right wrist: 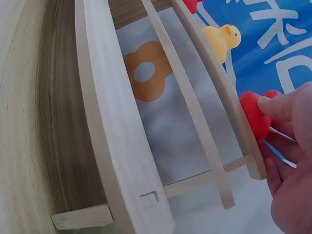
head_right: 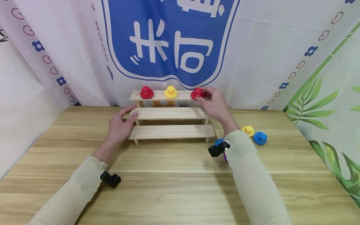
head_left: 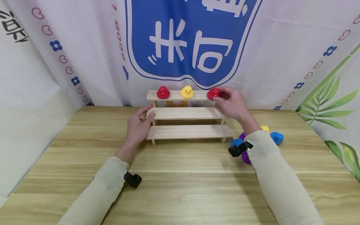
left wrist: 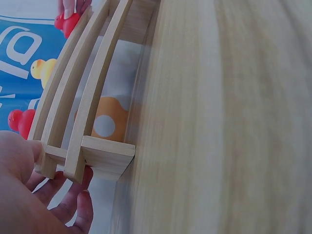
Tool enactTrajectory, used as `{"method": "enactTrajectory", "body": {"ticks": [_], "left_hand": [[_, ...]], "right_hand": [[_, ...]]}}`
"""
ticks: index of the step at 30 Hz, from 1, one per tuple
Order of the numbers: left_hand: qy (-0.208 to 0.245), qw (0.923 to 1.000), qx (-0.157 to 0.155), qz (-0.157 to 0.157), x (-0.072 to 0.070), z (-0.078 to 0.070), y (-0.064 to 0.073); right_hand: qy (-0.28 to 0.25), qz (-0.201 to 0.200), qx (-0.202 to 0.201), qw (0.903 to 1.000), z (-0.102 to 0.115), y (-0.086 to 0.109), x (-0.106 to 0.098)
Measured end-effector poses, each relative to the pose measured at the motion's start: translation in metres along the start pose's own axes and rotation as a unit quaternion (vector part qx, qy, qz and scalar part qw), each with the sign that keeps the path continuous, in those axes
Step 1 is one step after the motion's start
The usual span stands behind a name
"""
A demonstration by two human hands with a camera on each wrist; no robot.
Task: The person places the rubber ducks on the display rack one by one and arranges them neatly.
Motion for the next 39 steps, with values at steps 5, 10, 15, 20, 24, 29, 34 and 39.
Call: {"method": "enactTrajectory", "body": {"ticks": [5,10,15,20,24,29,34,39], "left_hand": [[-0.002,1.0,-0.003,0.001,0.0,0.0,0.0],[-0.004,1.0,0.0,0.0,0.0,0.0,0.0],[-0.001,1.0,0.003,-0.001,0.001,0.0,0.0],[0.001,1.0,0.001,0.0,0.0,0.0,0.0],[0.001,1.0,0.001,0.0,0.001,0.0,0.0],[-0.002,1.0,-0.001,0.001,0.0,-0.001,0.0],[-0.004,1.0,-0.001,0.002,0.001,0.0,0.001],[-0.004,1.0,0.002,0.002,0.001,0.0,0.0]], "right_hand": [[-0.024,0.003,0.009,0.9997,-0.004,-0.003,0.003],[-0.024,-0.002,0.003,0.9997,-0.005,-0.005,0.006],[-0.015,-0.004,0.0,0.9999,-0.004,-0.006,0.008],[-0.007,-0.005,-0.003,1.0,-0.004,-0.006,0.009],[-0.003,-0.004,-0.003,1.0,-0.005,-0.006,0.009],[-0.009,-0.006,-0.004,0.9999,-0.005,-0.001,0.005],[-0.044,-0.014,-0.025,0.9986,-0.01,0.005,-0.001],[-0.079,-0.023,-0.038,0.9959,-0.015,0.016,-0.01]]}}
Point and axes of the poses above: each hand's wrist, its own y-axis away from the middle knuckle, its own x-axis out of the palm, z = x × y, the point moved 1 cm from there along -y, towards the middle knuckle, and after that the axes turned 9 degrees about x, right-handed, at the moved point
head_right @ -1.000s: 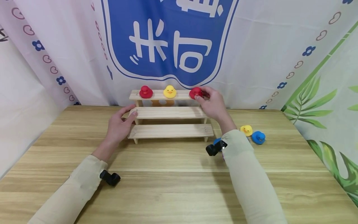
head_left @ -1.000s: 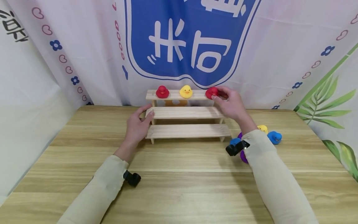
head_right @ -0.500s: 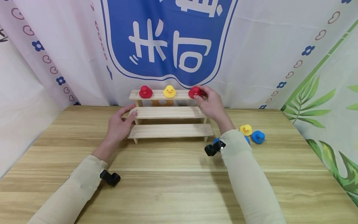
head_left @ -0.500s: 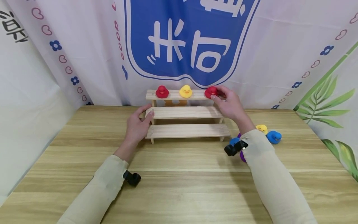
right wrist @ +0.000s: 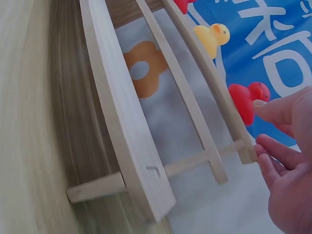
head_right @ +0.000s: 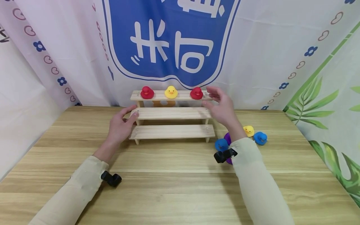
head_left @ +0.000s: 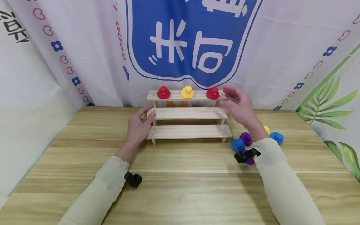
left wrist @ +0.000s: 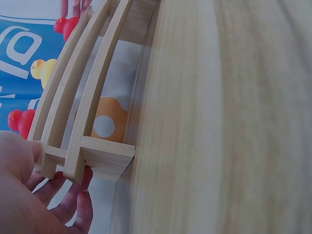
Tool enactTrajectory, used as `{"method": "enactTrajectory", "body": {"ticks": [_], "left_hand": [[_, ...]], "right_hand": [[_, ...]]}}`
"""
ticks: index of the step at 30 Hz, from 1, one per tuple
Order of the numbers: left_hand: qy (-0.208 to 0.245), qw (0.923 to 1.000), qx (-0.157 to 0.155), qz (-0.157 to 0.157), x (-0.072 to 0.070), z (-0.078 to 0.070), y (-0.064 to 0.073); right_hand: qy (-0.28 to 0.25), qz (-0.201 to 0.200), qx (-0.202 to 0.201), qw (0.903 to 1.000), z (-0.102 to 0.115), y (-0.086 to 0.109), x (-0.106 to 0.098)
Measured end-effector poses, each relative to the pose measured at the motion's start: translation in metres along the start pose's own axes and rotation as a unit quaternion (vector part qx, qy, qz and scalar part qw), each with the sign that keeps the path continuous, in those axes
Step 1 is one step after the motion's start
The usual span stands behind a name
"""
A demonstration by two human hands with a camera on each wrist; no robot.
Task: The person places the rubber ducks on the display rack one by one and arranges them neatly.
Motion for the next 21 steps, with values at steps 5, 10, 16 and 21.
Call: {"method": "enactTrajectory", "body": {"ticks": [5,10,16,21], "left_hand": [[0.001,1.0,0.003,-0.001,0.0,0.0,0.0],[0.0,1.0,0.005,-0.002,-0.001,-0.001,0.001],[-0.002,1.0,0.004,-0.001,0.0,-0.001,0.001],[0.0,1.0,0.006,-0.001,-0.001,-0.001,0.001]], "right_hand": [[-0.006,-0.014,0.002,0.9999,-0.003,0.012,-0.012],[0.007,-0.027,0.017,0.9995,-0.016,0.018,-0.024],[0.023,-0.031,0.032,0.9988,-0.027,0.028,-0.036],[0.053,-0.024,0.047,0.9972,-0.035,0.035,-0.044]]}}
Point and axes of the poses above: each hand's wrist, its own y-axis away from the middle knuckle, its own x-axis out of the palm, z = x × y, the point moved 1 cm from there along -y, towards the middle knuckle, and after that the axes turned 9 degrees about x, right-handed, at the moved point
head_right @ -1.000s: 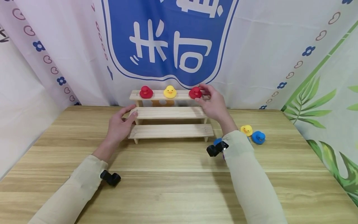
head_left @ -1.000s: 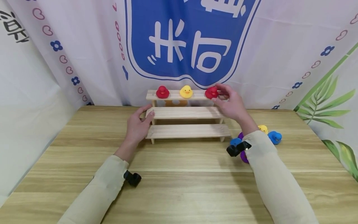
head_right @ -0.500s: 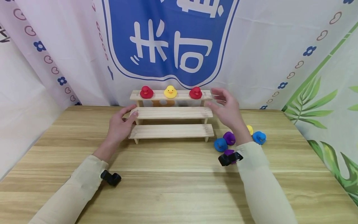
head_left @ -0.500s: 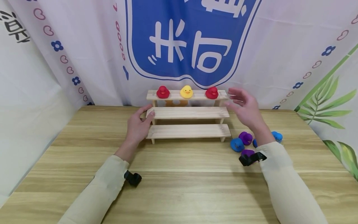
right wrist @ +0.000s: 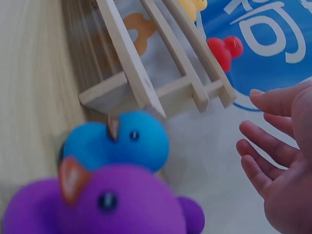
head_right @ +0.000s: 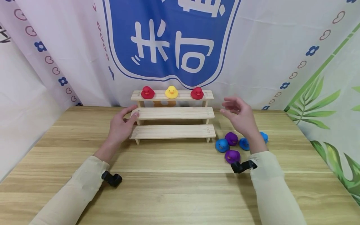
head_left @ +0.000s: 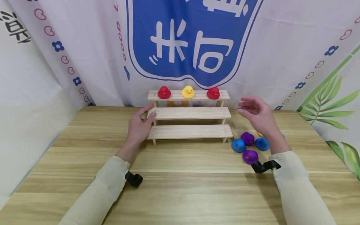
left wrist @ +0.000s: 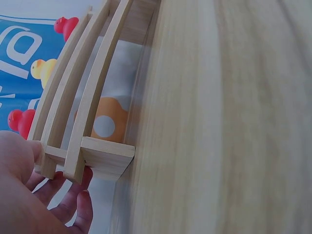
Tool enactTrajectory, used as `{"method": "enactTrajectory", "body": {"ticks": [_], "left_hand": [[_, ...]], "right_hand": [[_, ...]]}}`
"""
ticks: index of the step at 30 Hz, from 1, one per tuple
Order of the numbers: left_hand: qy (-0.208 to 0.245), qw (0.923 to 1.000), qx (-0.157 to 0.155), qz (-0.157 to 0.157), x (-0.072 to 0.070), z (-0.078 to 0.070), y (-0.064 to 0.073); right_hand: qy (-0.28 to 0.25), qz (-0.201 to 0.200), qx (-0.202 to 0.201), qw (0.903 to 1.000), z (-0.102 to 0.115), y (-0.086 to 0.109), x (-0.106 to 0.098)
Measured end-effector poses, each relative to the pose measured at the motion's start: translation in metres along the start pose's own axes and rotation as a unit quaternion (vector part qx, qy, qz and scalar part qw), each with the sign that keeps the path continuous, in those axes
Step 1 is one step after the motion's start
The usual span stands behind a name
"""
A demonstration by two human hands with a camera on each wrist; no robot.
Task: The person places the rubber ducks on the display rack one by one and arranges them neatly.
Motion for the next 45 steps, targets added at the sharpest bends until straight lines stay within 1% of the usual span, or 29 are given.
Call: {"method": "enactTrajectory", "body": {"ticks": [4,9,17,28,31,38,45], "left_hand": [[0.003,1.0,-0.001,0.0,0.0,0.0,0.0],[-0.002,1.0,-0.009,-0.001,-0.001,-0.001,0.001],[-0.001,0.9999,-0.013,0.001,0.0,-0.001,0.0],[-0.001,0.9999,-0.017,0.004,0.0,-0.001,0.0],[0.005,0.9998,-0.016,0.005,0.0,-0.002,0.0],[0.007,0.9998,-0.019,0.005,0.001,-0.001,0.0],[0.004,0.9998,-0.019,0.005,0.001,0.0,-0.001]], "right_hand": [[0.024,0.009,0.002,0.9997,-0.008,0.002,-0.005],[0.043,0.032,-0.01,0.9985,-0.02,0.002,-0.012],[0.064,0.062,0.005,0.996,-0.037,0.001,-0.024],[0.087,0.095,0.032,0.9912,-0.049,0.001,-0.041],[0.09,0.096,0.036,0.9907,-0.054,0.0,-0.046],[0.082,0.075,0.04,0.993,-0.059,0.004,-0.06],[0.079,0.08,0.034,0.9931,-0.071,0.006,-0.074]]}}
Point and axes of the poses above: each hand's wrist, its own y-axis away from the middle knuckle, its own x-axis out of the palm, z = x × y, the point moved 1 cm from there along -y, towards the middle knuckle, and after that the axes turned 9 degrees about x, right-handed, at the moved point
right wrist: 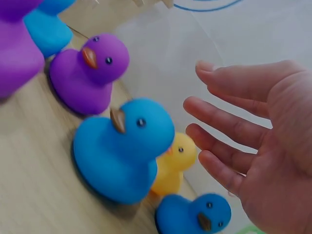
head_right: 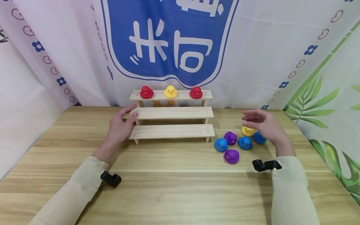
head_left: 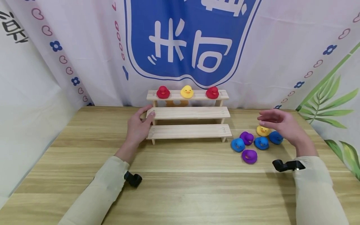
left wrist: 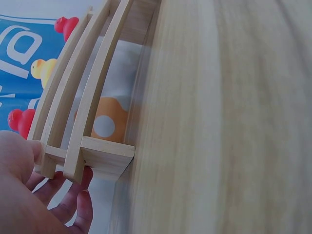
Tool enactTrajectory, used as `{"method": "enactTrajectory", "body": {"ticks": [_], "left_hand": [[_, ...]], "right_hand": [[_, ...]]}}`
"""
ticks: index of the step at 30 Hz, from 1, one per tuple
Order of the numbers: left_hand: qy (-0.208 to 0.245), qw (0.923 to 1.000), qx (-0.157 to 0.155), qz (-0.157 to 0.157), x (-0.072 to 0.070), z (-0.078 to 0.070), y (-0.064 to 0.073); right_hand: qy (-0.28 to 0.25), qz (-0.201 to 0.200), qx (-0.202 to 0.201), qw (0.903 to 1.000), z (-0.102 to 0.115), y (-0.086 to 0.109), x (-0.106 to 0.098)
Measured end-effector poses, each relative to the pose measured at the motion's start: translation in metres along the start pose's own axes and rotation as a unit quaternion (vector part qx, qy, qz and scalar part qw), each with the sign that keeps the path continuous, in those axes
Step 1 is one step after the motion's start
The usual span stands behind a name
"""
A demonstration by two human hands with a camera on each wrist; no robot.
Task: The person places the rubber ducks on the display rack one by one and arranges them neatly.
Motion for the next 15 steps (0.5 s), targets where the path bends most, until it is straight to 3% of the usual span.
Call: {"method": "enactTrajectory", "body": {"ticks": [15], "left_hand": [[-0.006,1.0,-0.007,-0.001,0.0,-0.001,-0.001]], "right_hand": [[0.038,0.035,0.069,0.9963,-0.024,0.0,-0.005]]}}
Point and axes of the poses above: each hand's wrist, its own y-axis away from the middle knuckle, its own x-axis out of the palm, z = x × y, the point moved 1 cm from there along -y, towards the middle knuckle, and after that the axes turned 9 degrees about x, right-handed, at the moved point
